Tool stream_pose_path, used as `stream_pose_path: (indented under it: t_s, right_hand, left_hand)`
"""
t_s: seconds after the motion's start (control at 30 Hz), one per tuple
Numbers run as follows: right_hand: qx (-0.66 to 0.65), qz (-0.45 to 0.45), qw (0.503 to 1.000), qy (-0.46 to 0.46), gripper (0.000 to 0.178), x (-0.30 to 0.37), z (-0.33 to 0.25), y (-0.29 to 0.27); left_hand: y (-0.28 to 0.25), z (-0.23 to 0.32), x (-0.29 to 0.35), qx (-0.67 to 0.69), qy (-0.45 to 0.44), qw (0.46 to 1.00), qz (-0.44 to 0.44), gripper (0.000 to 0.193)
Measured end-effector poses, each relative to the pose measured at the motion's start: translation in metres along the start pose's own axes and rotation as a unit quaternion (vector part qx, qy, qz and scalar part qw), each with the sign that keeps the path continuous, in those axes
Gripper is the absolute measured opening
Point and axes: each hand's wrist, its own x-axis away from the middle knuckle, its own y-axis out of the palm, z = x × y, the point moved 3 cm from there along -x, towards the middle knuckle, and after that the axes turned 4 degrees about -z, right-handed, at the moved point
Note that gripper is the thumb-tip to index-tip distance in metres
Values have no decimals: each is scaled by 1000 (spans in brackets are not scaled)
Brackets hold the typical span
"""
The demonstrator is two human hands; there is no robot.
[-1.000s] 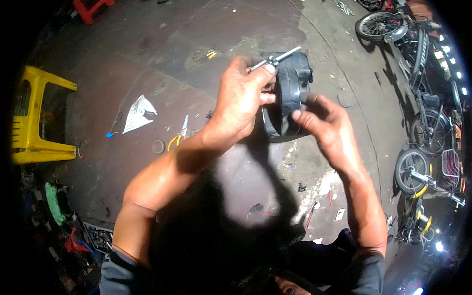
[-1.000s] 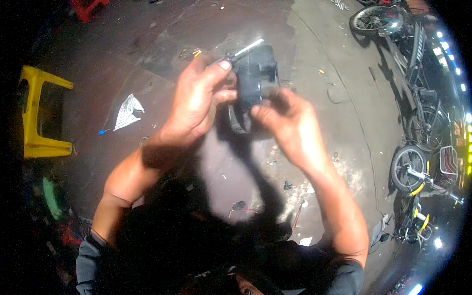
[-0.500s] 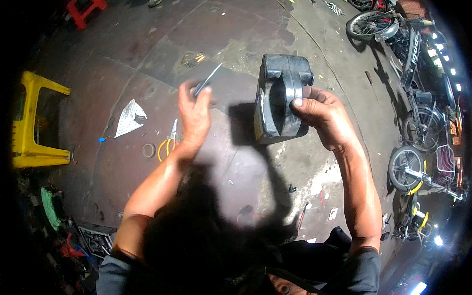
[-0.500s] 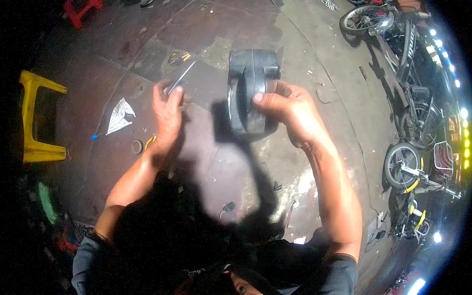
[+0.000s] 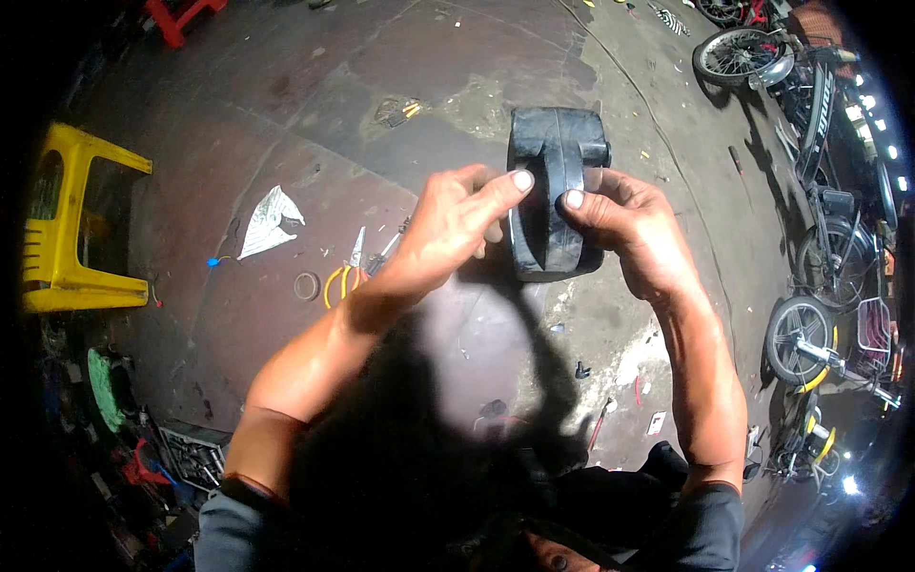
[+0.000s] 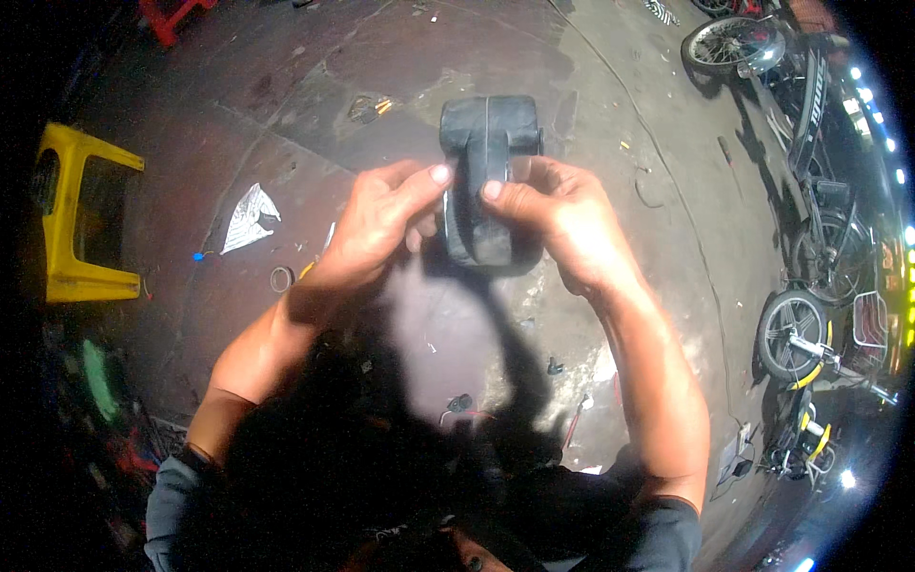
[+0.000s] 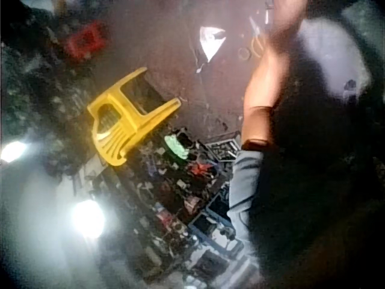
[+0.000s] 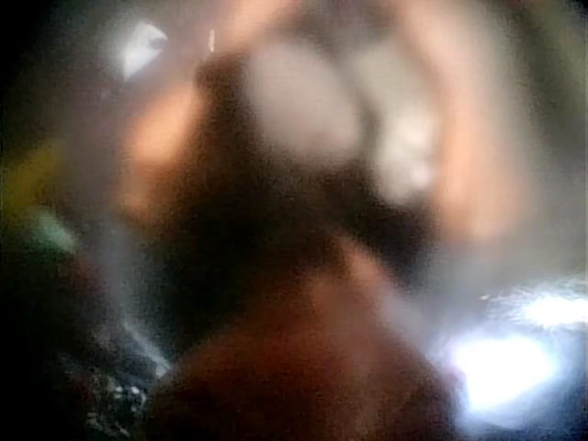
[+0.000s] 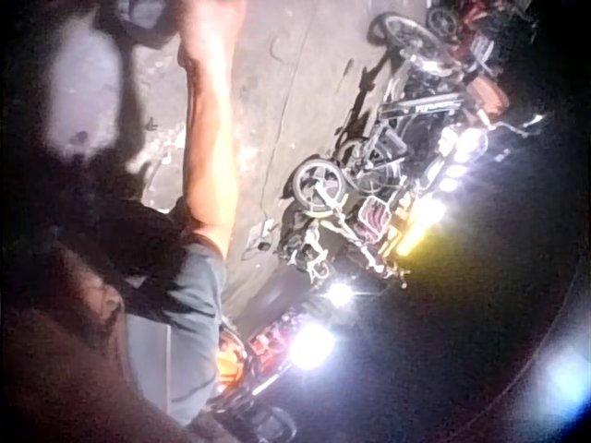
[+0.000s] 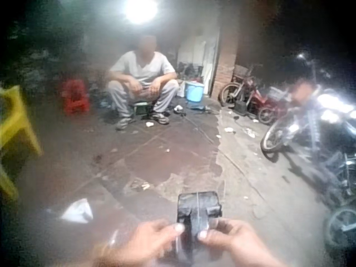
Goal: The person wraps black tape around the seams of a large plastic battery case and uses a screwdriver to tighten a screw on one side of the case.
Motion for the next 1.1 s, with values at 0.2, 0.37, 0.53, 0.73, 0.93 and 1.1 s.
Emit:
stream_pose_path:
  t_s: [0.2,0.37,0.53,0.73,0.93,1.1]
  right_hand:
    - [53,-9,998,-21,46,-4,0,7]
    - [67,-23,997,-36,42,-10,1,16]
    - [41,-30,998,-36,41,-7,1,16]
    - [18,-24,999,-41,41,-3,-1,10]
    - [52,-35,998,2,42,-2,1,-4]
    - [61,-46,997,-22,48,-1,-1,-15]
  left_hand:
    - [19,30,4,-57,-21,996,-65,48]
    - [19,14,-11,90,-49,992,-80,37]
    - [17,8,-16,102,-12,993,-61,45]
    - [21,14,-17,76,13,994,-74,45]
    - [30,16,-13,57,-13,997,-54,42]
    - [44,26,-16,70,-16,995,-71,36]
